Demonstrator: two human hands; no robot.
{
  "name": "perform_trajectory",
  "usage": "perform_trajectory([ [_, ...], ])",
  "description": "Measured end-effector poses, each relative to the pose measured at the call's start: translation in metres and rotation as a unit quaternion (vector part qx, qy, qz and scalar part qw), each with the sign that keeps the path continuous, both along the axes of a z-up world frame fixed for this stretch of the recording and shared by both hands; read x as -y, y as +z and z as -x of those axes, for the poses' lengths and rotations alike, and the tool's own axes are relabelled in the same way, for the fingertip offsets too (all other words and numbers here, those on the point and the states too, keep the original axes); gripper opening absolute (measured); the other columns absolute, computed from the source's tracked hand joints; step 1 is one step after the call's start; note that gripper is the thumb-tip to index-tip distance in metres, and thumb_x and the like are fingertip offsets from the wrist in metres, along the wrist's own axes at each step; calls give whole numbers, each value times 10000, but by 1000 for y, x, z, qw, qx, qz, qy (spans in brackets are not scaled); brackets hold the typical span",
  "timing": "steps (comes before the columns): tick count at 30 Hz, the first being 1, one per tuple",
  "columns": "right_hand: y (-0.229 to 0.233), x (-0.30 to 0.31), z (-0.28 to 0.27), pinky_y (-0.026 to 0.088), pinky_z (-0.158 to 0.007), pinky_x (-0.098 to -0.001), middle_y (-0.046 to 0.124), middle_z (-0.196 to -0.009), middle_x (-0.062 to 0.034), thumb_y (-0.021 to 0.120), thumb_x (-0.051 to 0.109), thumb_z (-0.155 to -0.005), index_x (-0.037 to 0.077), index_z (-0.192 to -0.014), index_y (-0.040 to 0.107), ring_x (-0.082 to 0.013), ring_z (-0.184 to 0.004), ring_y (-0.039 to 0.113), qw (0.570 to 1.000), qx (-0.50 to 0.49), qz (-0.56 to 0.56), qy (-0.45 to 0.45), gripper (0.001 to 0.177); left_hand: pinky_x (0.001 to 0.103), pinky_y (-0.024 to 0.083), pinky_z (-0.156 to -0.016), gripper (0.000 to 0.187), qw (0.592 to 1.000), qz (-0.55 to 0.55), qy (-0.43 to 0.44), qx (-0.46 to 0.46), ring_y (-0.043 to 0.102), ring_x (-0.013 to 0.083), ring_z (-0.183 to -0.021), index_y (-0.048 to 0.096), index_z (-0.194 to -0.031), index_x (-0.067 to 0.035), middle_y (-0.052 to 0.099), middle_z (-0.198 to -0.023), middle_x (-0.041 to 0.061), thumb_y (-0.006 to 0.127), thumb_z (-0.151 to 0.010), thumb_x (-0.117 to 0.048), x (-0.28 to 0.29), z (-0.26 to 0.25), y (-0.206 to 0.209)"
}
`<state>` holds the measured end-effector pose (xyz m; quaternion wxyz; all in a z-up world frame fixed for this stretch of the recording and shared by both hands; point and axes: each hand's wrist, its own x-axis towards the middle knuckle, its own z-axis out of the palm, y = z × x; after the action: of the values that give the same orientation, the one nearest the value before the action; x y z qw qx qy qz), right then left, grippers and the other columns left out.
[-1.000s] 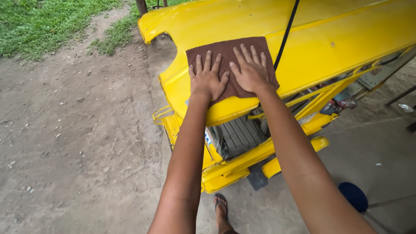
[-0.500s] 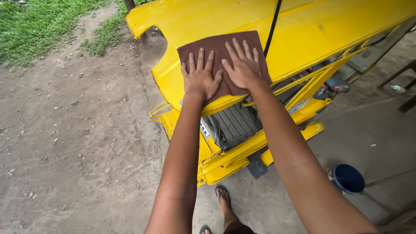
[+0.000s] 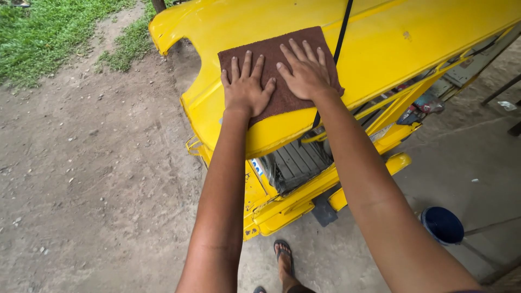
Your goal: Sanding the roof of a yellow motorized tricycle using a piece of sandpaper.
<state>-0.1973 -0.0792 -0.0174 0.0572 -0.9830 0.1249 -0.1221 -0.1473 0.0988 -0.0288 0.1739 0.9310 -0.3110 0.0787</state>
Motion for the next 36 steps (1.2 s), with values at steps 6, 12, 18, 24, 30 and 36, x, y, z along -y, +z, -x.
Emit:
perform_trajectory([
  [6, 14, 24, -38, 23, -1280, -488, 104, -1727, 33, 253, 626, -1024, 311, -1646, 183, -240, -1591, 63, 999, -45, -6, -6, 700, 587, 60, -1251, 774, 1000, -5, 4, -17, 111, 325, -1584, 241, -1637, -284, 183, -1717, 26, 393, -970, -647, 23, -34, 10],
  [12, 34, 38, -71, -17, -1292, -475, 85, -1728, 34, 244, 664, -1013, 316, -1640, 197, -218, -1596, 44, 995, -95, -11, 11, 718, 546, 54, -1259, 755, 997, -33, 17, -69, 95, 294, -1588, 256, -1625, -282, 164, -1719, 0, 358, -971, -646, 43, -69, 26],
  [18, 40, 51, -104, -17, -1280, -492, 87, -1725, 47, 225, 644, -1012, 326, -1635, 194, -222, -1588, 52, 993, -116, -16, 19, 700, 510, 68, -1267, 741, 995, -37, 31, -87, 125, 292, -1584, 261, -1625, -297, 159, -1722, -11, 337, -974, -643, 59, -99, 29],
  [24, 45, 55, -111, 14, -1285, -473, 118, -1725, 27, 273, 637, -1014, 302, -1630, 242, -228, -1588, 79, 993, -105, -15, 46, 702, 526, 64, -1259, 742, 994, -33, 38, -92, 135, 298, -1581, 269, -1623, -296, 167, -1719, -7, 359, -965, -627, 61, -101, 31],
  [30, 40, 52, -97, 15, -1279, -458, 118, -1717, 19, 251, 621, -1021, 282, -1626, 243, -225, -1582, 84, 994, -92, -17, 54, 694, 523, 68, -1265, 734, 997, -13, 45, -65, 141, 301, -1582, 288, -1617, -283, 199, -1714, 8, 368, -969, -618, 53, -90, 24],
  [36, 34, 33, -64, 5, -1285, -472, 137, -1724, 3, 254, 609, -1042, 261, -1631, 255, -236, -1594, 86, 995, -79, -5, 55, 683, 544, 84, -1257, 742, 997, -16, 54, -47, 147, 310, -1579, 288, -1622, -278, 213, -1705, 24, 394, -967, -609, 35, -57, 20],
])
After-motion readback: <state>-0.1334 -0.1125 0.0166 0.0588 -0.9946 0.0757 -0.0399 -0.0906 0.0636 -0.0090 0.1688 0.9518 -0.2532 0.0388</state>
